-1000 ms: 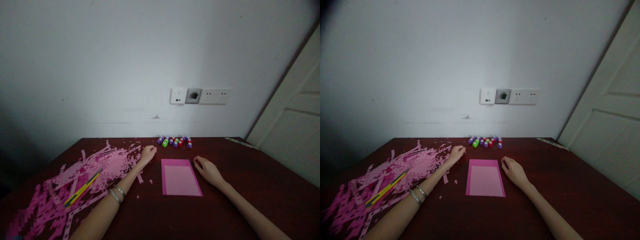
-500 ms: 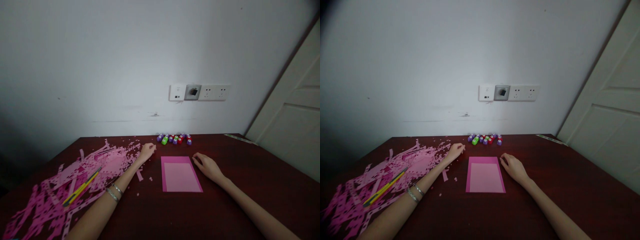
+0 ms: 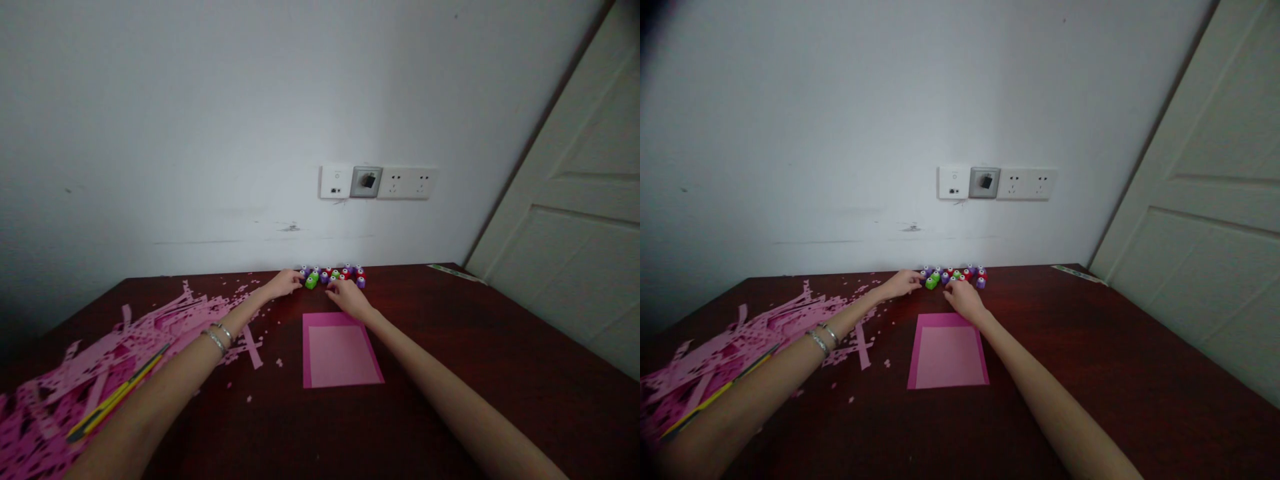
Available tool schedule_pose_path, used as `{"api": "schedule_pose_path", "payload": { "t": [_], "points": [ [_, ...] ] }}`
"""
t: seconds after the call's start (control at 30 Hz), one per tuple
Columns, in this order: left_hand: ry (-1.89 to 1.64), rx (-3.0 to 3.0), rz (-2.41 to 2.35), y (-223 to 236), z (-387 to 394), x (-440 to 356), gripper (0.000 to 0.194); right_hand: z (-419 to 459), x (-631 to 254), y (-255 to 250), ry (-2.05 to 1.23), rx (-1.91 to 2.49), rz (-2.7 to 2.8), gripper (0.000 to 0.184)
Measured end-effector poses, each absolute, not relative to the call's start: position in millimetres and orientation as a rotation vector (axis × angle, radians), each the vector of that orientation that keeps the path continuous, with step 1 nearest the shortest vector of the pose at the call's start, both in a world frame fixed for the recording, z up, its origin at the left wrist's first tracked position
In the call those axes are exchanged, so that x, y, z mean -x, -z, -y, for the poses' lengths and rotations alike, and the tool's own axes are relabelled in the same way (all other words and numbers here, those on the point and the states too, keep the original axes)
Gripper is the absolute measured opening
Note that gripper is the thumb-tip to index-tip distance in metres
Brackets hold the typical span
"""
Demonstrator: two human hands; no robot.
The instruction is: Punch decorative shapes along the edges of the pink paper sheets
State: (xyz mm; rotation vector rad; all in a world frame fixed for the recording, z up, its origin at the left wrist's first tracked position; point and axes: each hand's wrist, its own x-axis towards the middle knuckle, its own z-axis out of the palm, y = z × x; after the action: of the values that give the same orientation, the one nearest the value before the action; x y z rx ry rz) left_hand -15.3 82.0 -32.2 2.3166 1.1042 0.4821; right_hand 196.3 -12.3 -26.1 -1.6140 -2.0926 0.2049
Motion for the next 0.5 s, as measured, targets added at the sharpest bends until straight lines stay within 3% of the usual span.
{"api": "schedule_pose_path", "payload": {
  "t": [0.33,0.5],
  "points": [
    [-0.372,-2.245,-1.04,29,-85,7,0.04,-21,-169,34,-0.146,1.725,2.125,0.028],
    [-0.346,-2.243,-1.034,25,-86,3,0.033,-28,-164,35,-0.17,1.723,2.116,0.026]
  ]
}}
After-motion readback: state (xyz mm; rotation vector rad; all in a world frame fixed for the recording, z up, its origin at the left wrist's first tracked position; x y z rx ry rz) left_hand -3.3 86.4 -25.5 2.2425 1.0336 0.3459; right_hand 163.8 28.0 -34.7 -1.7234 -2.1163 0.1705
